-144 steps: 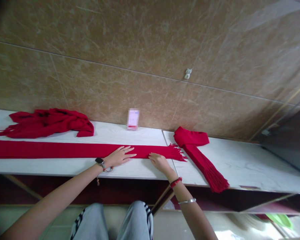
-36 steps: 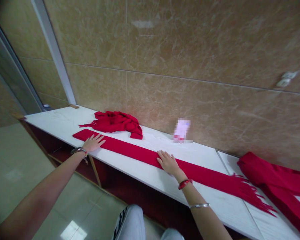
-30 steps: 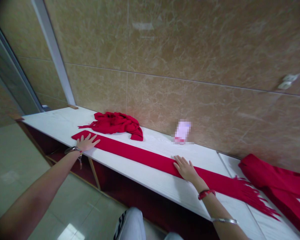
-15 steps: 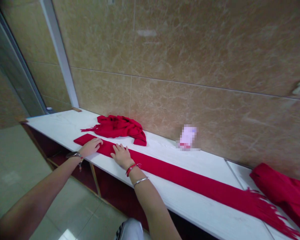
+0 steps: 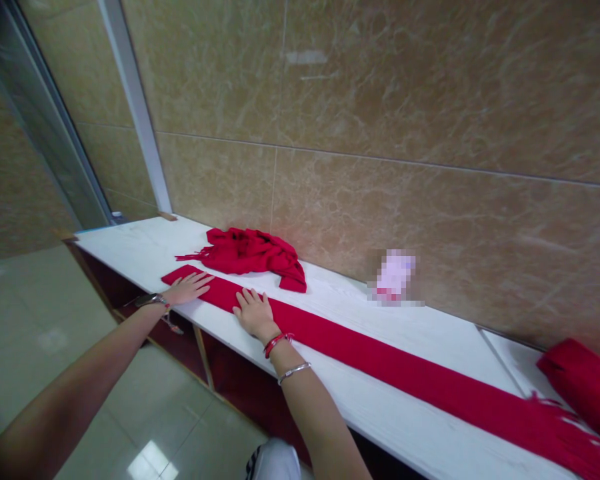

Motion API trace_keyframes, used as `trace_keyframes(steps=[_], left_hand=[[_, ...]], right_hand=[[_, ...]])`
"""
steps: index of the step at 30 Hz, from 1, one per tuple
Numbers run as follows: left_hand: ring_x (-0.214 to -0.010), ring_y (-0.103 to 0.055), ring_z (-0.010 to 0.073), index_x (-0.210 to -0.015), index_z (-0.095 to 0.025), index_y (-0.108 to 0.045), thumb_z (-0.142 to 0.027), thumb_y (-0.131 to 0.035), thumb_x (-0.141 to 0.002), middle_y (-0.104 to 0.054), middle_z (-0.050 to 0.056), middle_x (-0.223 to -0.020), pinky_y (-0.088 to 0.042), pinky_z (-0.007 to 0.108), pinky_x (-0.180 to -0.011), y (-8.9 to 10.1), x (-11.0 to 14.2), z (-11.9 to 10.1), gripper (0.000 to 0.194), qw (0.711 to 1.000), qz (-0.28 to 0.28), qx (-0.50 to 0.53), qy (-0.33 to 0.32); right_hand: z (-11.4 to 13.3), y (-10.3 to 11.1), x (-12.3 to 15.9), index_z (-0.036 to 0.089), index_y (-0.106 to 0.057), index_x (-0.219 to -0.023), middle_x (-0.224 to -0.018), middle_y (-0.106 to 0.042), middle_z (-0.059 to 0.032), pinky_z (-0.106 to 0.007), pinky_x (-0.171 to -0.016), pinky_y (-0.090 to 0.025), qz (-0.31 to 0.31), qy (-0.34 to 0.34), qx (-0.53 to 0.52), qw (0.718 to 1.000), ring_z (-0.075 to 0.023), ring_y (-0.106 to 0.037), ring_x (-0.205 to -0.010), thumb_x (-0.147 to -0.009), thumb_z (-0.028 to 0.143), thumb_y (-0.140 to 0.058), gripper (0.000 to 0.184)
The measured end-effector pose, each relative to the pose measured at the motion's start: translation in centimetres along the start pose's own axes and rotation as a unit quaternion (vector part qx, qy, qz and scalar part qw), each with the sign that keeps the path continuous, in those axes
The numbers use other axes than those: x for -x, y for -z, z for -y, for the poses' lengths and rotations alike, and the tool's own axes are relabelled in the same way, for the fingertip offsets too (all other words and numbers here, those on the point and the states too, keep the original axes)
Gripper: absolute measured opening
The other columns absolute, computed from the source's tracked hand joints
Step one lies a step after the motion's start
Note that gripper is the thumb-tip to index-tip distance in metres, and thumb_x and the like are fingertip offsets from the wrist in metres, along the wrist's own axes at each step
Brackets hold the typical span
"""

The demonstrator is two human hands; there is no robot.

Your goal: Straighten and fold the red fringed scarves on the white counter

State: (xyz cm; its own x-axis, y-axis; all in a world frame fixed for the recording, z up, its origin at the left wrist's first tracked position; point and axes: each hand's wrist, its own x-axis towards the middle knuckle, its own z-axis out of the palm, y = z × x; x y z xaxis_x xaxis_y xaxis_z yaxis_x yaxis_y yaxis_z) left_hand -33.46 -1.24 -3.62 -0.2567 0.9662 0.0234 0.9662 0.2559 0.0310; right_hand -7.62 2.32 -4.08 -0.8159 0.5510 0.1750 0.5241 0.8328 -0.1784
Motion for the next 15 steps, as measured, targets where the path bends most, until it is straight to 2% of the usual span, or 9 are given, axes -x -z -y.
trace_keyframes(steps=[2,5,8,10,12,14,15], left_hand=[[-0.130,-0.018,0.0362,-0.136,-0.034,-0.028,-0.048,-0.028,-0.085,-0.022,0.003,-0.145,-0.020,0.058,-0.096,-0.3,-0.1,0.5,0.053,0.996,0.017,0.009,0.085],[-0.131,-0.010,0.0400,-0.138,-0.033,-0.024,-0.055,-0.030,-0.083,-0.013,0.003,-0.148,-0.013,0.062,-0.097,0.1,-0.3,1.4,0.060,0.978,0.027,0.023,0.208],[-0.130,-0.011,0.0405,-0.138,-0.027,-0.028,-0.052,-0.031,-0.084,-0.016,0.010,-0.146,-0.009,0.063,-0.096,0.5,-0.3,1.6,0.059,0.964,-0.001,0.007,0.264],[-0.131,-0.010,0.0378,-0.138,-0.021,-0.029,-0.044,-0.031,-0.086,-0.019,0.012,-0.145,-0.009,0.061,-0.098,0.5,-0.2,1.1,0.056,0.966,-0.069,-0.025,0.247],[-0.132,-0.011,0.0335,-0.138,-0.022,-0.029,-0.040,-0.029,-0.087,-0.021,0.009,-0.145,-0.011,0.057,-0.101,0.2,-0.2,0.2,0.053,0.980,-0.114,-0.042,0.156],[-0.132,-0.014,0.0325,-0.137,-0.029,-0.028,-0.044,-0.028,-0.087,-0.023,0.003,-0.145,-0.015,0.055,-0.101,-0.1,-0.3,-0.5,0.052,0.994,-0.080,-0.023,0.075],[-0.131,-0.015,0.0337,-0.137,-0.033,-0.028,-0.049,-0.028,-0.086,-0.023,0.001,-0.145,-0.017,0.055,-0.100,-0.2,-0.4,-0.6,0.053,0.997,-0.044,-0.007,0.063]], right_hand=[[0.0,0.0,0.0,0.019,-0.029,-0.136,-0.143,-0.028,-0.0074,-0.049,-0.104,-0.017,-0.001,0.001,-0.002,1.000,-0.0237,-0.021,-0.131,-0.092,0.042,-0.021,0.051],[-0.1,-0.1,0.1,0.020,-0.030,-0.136,-0.143,-0.029,-0.0068,-0.049,-0.104,-0.017,-0.009,0.002,-0.004,1.000,-0.0241,-0.022,-0.131,-0.091,0.043,-0.021,0.051],[-0.1,-0.2,0.1,0.019,-0.031,-0.136,-0.142,-0.030,-0.0074,-0.050,-0.104,-0.018,-0.016,0.004,-0.001,1.000,-0.0247,-0.023,-0.130,-0.091,0.043,-0.021,0.051],[-0.1,-0.2,0.1,0.018,-0.032,-0.135,-0.142,-0.031,-0.0080,-0.050,-0.103,-0.018,-0.020,0.005,-0.001,1.000,-0.0254,-0.023,-0.130,-0.091,0.042,-0.022,0.051],[-0.1,-0.1,0.1,0.018,-0.033,-0.135,-0.142,-0.031,-0.0083,-0.050,-0.103,-0.019,-0.017,0.007,-0.002,1.000,-0.0257,-0.024,-0.130,-0.091,0.042,-0.023,0.051],[-0.2,-0.1,0.0,0.018,-0.033,-0.135,-0.142,-0.030,-0.0085,-0.051,-0.103,-0.019,-0.009,0.011,-0.002,1.000,-0.0261,-0.024,-0.130,-0.091,0.042,-0.024,0.051],[-0.2,-0.2,0.0,0.018,-0.032,-0.135,-0.143,-0.029,-0.0085,-0.051,-0.103,-0.019,-0.005,0.013,-0.001,1.000,-0.0262,-0.024,-0.130,-0.091,0.042,-0.024,0.051]])
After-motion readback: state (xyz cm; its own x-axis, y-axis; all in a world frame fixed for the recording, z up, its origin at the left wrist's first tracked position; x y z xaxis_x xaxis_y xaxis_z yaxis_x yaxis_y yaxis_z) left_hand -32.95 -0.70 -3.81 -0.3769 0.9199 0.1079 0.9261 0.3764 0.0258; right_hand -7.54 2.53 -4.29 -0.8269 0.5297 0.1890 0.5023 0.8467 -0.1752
